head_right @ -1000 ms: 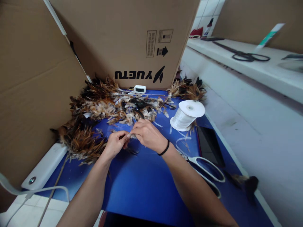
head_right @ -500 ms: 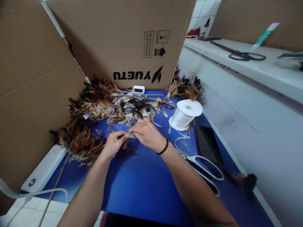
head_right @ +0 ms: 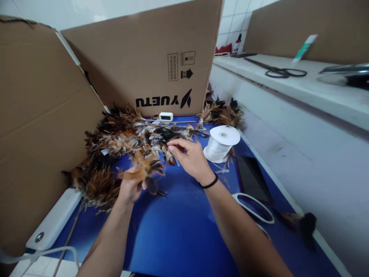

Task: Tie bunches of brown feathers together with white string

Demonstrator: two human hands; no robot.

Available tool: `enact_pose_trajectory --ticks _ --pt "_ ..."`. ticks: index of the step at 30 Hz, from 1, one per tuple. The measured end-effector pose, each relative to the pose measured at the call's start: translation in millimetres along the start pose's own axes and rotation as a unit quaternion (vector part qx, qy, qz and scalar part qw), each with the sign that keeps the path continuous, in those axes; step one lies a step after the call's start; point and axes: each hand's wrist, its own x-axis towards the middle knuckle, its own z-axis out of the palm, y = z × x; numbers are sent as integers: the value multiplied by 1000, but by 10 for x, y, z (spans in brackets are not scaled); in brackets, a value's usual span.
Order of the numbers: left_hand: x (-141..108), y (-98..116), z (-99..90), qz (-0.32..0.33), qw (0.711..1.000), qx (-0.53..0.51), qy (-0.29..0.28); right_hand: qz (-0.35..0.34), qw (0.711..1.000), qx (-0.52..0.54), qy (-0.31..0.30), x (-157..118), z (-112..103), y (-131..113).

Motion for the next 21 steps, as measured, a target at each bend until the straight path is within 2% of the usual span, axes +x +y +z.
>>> enact_pose_trajectory --ticks 5,9,11,16,21 --pt "1 -4 -18 -27 999 -40 19 12 999 -37 -12 -6 -49 -54" --pt "23 38 -35 -1 995 -91 47 12 997 -78 -8 2 -119 -19" --pt "33 85 -33 13 990 -124 62 19 992 -120 -33 3 -111 52" --pt "49 182 -26 34 984 -166 59 71 949 -272 -147 -48 144 284" --pt "52 178 -29 30 981 -180 67 119 903 -389 -139 -151 472 466"
